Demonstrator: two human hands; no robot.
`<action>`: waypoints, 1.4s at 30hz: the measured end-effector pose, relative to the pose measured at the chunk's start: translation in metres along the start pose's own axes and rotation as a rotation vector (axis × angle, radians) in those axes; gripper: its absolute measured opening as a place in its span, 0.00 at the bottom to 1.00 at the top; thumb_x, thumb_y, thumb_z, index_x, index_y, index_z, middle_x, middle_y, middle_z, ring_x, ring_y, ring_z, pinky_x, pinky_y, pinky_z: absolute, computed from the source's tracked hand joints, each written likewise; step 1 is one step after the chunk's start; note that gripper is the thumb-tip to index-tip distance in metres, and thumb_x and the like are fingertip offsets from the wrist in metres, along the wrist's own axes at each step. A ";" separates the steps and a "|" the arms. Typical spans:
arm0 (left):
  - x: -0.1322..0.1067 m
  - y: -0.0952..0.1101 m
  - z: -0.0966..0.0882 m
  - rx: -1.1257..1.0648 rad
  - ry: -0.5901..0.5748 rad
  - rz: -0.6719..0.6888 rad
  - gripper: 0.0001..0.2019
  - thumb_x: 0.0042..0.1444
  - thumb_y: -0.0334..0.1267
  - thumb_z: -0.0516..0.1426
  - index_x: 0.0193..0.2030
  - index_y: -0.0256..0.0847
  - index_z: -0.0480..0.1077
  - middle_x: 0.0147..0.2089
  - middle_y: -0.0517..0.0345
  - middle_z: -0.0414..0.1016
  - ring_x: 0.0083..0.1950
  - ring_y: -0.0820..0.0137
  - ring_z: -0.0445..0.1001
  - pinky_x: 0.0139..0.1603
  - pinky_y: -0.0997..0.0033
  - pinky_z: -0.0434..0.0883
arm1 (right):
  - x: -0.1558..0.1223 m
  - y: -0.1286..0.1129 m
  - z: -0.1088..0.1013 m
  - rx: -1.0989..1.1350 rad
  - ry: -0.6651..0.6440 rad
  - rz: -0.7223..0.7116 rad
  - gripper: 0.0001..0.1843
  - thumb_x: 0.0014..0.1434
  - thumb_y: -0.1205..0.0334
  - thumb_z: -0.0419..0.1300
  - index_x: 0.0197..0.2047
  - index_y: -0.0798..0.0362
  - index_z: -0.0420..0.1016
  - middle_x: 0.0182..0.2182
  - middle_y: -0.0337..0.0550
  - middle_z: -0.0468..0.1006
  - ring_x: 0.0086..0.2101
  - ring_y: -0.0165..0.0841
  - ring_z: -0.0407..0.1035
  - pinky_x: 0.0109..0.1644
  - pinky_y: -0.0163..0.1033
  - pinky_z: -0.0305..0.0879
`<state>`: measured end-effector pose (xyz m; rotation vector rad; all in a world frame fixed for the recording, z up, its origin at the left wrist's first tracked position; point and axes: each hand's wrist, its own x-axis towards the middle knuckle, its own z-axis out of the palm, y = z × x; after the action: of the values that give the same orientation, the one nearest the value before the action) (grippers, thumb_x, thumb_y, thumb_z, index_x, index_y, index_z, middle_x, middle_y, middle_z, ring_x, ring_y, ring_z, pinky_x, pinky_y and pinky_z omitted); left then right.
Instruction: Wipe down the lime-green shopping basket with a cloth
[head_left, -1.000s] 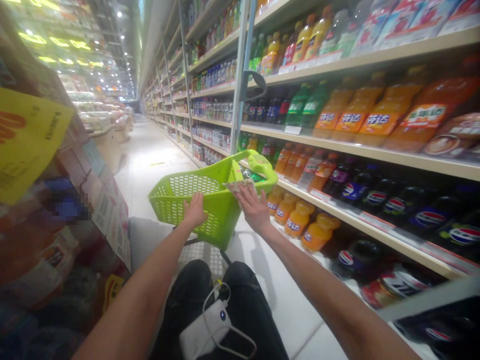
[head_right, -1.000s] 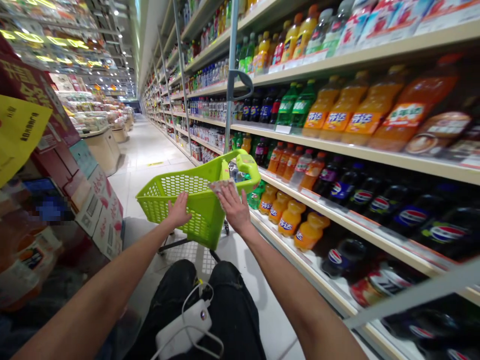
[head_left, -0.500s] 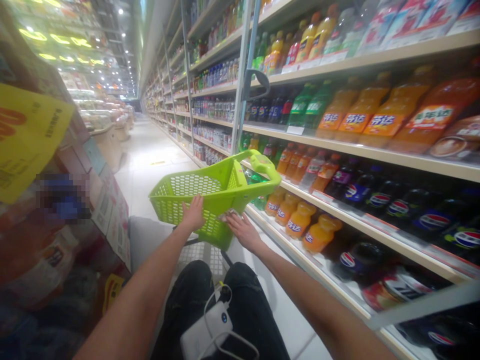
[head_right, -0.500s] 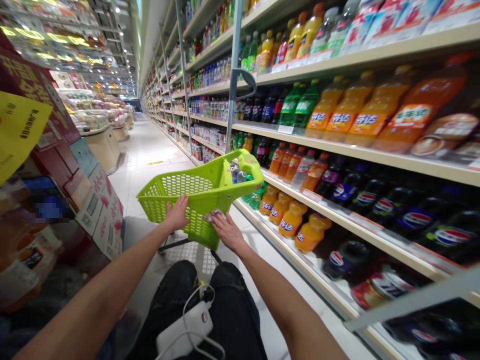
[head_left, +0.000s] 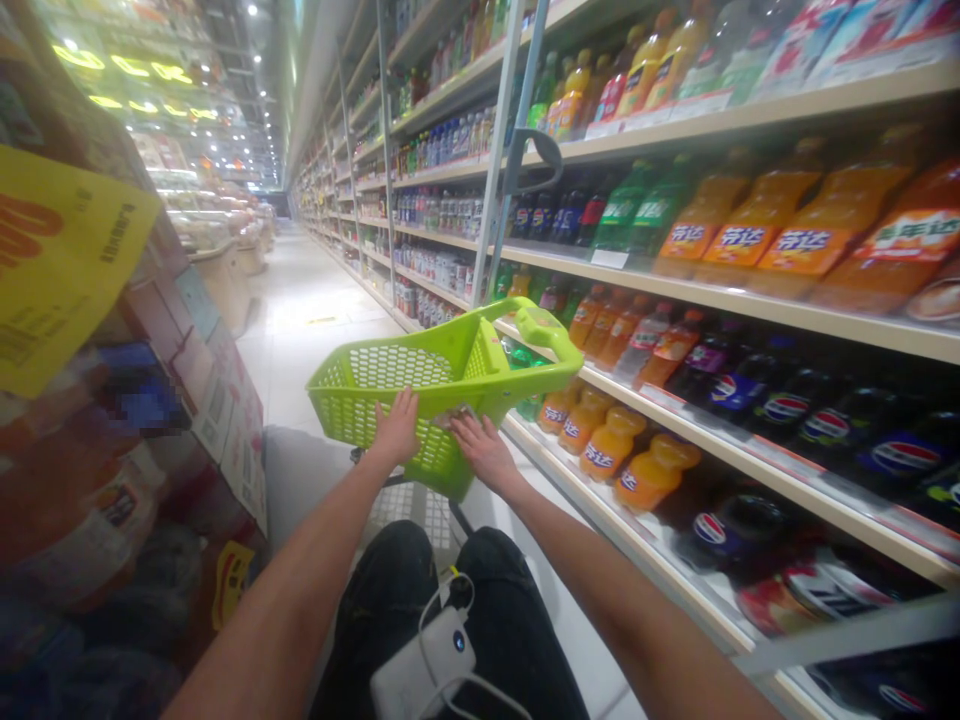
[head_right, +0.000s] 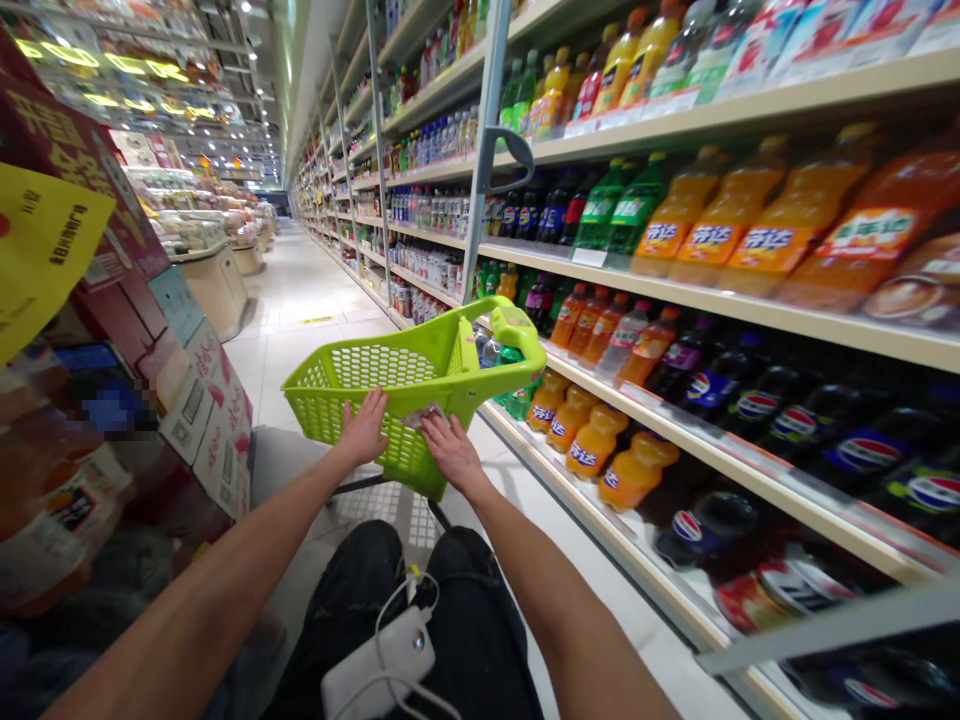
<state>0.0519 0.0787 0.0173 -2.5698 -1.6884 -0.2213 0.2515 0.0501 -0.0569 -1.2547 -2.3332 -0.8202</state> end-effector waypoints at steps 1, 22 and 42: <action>-0.001 -0.001 0.002 0.004 0.005 0.007 0.40 0.46 0.32 0.50 0.66 0.38 0.39 0.70 0.54 0.32 0.69 0.62 0.33 0.64 0.43 0.37 | -0.003 -0.003 0.001 0.008 -0.011 -0.012 0.20 0.57 0.73 0.50 0.53 0.55 0.68 0.54 0.51 0.68 0.55 0.41 0.60 0.60 0.56 0.49; -0.034 -0.046 0.052 0.009 -0.030 -0.041 0.41 0.46 0.31 0.51 0.67 0.38 0.38 0.70 0.52 0.33 0.69 0.63 0.33 0.65 0.46 0.35 | 0.043 -0.048 0.030 0.093 -0.048 -0.097 0.21 0.58 0.71 0.50 0.55 0.56 0.66 0.57 0.50 0.64 0.58 0.42 0.54 0.62 0.54 0.47; -0.052 -0.116 0.083 0.025 0.013 -0.267 0.37 0.48 0.30 0.50 0.66 0.35 0.41 0.69 0.47 0.38 0.69 0.63 0.38 0.65 0.45 0.40 | 0.114 -0.108 0.079 0.201 0.041 -0.205 0.21 0.60 0.69 0.48 0.57 0.61 0.62 0.58 0.53 0.63 0.59 0.42 0.52 0.62 0.53 0.49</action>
<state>-0.0678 0.0888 -0.0756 -2.3135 -2.0117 -0.2266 0.0960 0.1259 -0.0876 -0.9198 -2.4689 -0.6451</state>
